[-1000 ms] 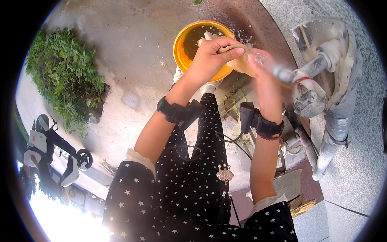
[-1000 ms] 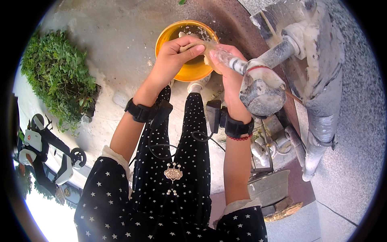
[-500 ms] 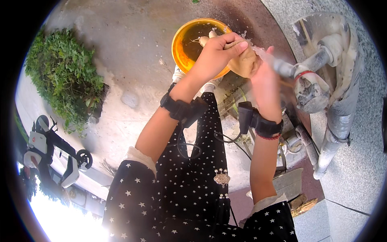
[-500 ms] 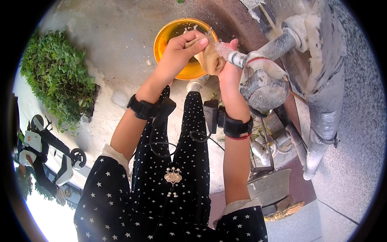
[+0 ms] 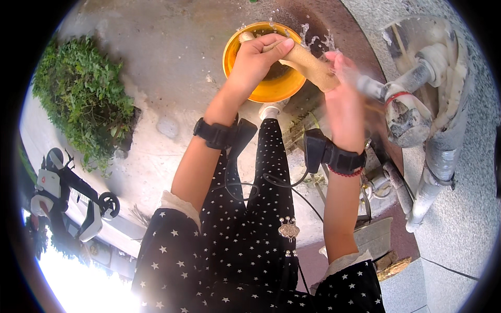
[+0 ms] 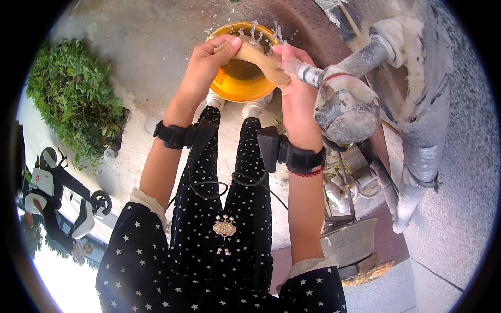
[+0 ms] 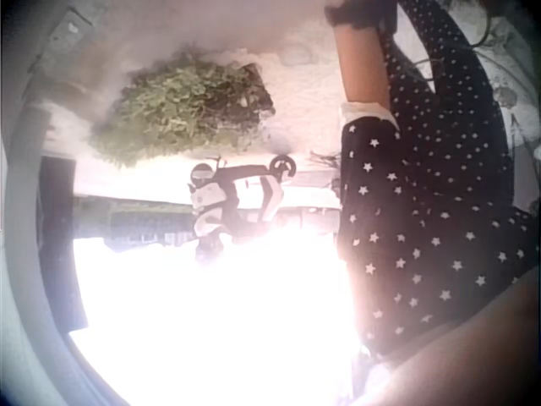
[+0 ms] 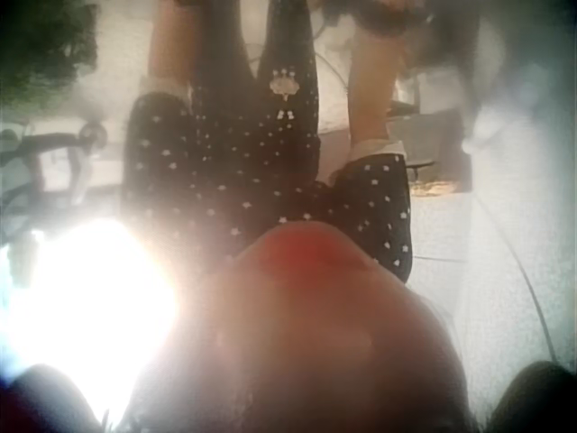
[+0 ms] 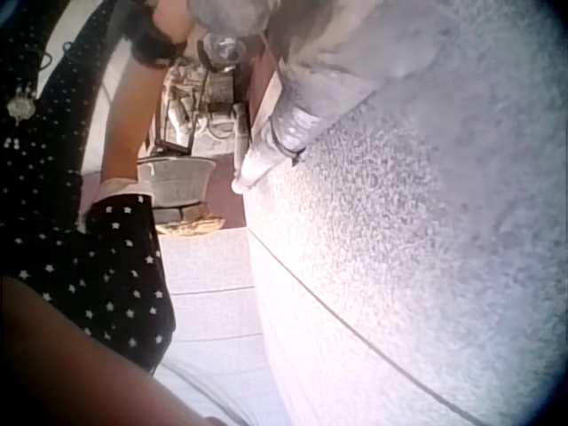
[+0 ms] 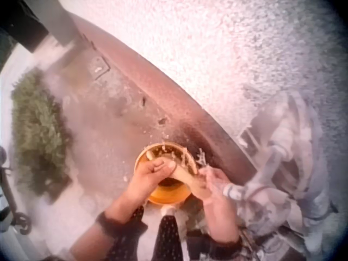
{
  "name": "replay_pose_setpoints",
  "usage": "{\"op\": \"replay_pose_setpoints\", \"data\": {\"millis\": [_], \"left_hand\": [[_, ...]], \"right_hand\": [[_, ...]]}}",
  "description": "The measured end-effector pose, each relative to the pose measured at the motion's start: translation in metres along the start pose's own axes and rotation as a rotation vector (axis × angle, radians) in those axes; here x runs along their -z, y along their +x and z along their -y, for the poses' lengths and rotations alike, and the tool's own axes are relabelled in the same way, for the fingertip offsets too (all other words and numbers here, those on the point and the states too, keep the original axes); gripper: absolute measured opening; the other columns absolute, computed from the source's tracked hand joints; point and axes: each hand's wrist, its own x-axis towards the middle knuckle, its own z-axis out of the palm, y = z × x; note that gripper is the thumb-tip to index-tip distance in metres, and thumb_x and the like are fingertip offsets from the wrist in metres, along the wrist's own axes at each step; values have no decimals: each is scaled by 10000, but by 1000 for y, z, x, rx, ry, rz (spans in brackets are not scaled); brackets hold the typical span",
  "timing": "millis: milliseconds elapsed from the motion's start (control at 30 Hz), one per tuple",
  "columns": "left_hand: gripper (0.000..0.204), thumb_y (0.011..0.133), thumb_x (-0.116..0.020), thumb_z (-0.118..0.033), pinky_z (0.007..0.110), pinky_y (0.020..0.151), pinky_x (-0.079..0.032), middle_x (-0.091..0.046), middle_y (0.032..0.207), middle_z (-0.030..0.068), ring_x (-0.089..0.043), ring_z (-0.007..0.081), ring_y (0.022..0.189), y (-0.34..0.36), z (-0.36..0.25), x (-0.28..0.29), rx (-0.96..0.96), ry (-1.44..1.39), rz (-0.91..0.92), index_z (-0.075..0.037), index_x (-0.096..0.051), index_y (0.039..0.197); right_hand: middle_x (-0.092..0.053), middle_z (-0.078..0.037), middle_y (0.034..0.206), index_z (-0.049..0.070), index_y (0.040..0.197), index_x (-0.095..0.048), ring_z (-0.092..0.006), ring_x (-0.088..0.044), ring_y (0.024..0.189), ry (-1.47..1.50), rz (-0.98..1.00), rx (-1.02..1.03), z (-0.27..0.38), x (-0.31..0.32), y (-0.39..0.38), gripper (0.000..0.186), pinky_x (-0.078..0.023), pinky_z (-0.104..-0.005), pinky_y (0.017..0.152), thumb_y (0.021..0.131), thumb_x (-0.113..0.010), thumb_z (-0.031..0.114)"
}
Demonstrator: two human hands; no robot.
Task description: The person washes a rag by hand using water from a pipe and a bucket, wringing it out several times. The person then picks up the bucket and pours the water onto the ground.
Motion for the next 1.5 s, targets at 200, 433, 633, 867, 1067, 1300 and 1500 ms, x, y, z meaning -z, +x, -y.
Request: {"op": "replay_pose_setpoints", "data": {"millis": [200, 433, 633, 867, 1067, 1300, 1500], "left_hand": [[213, 870, -550, -249, 199, 737, -396, -577, 826, -35, -493, 39, 786, -1, 10, -4, -34, 122, 112, -43, -600, 895], [170, 877, -536, -208, 192, 767, -397, -576, 853, -38, -501, 37, 833, 1, 9, -13, -16, -65, 136, -54, -599, 913], [190, 892, -497, -169, 206, 772, -416, -600, 889, 5, -528, 69, 829, -4, 17, -19, -117, -44, 194, -25, -600, 961], [172, 882, -513, -147, 192, 772, -414, -591, 920, 7, -528, 66, 848, -8, 10, -21, -86, 13, 163, -20, -593, 964], [164, 846, -570, -141, 209, 734, -422, -593, 908, 18, -528, 73, 844, 0, 14, -23, -154, 88, 131, -30, -594, 964], [160, 764, -628, -106, 290, 681, -435, -588, 820, 68, -553, 215, 775, 13, 39, 12, -527, 767, 153, -23, -596, 897], [158, 721, -609, -25, 314, 677, -447, -591, 813, 104, -557, 266, 762, 4, 20, -5, -603, 777, 95, -14, -597, 879]], "right_hand": [[-580, -43, 950, 22, 974, -570, -105, -536, 904, -43, 28, -141, -4, -1, 8, 221, -405, -248, 823, 819, -606, 175], [-587, -28, 924, 1, 960, -570, -95, -535, 861, -264, -22, -51, -2, -7, 7, 242, -403, -227, 799, 811, -619, 185], [-559, -21, 909, 13, 955, -552, -89, -506, 852, -173, -214, 24, -13, -1, 5, 219, -393, -224, 776, 866, -550, 213], [-557, -19, 837, 8, 928, -545, -65, -494, 799, -412, -132, -24, 0, -12, 5, 234, -405, -203, 721, 861, -565, 232], [-558, -16, 853, 22, 924, -548, -68, -506, 803, -407, -74, 36, -7, -5, 10, 194, -422, -212, 708, 849, -578, 198], [-572, -24, 879, 12, 957, -541, -106, -541, 835, -54, -174, 21, -12, -1, 5, 183, -434, -224, 754, 831, -587, 137], [-582, -36, 865, -15, 1005, -575, -132, -553, 821, -524, 55, 141, -28, 4, 19, 302, -447, -253, 716, 778, -655, 166]]}}
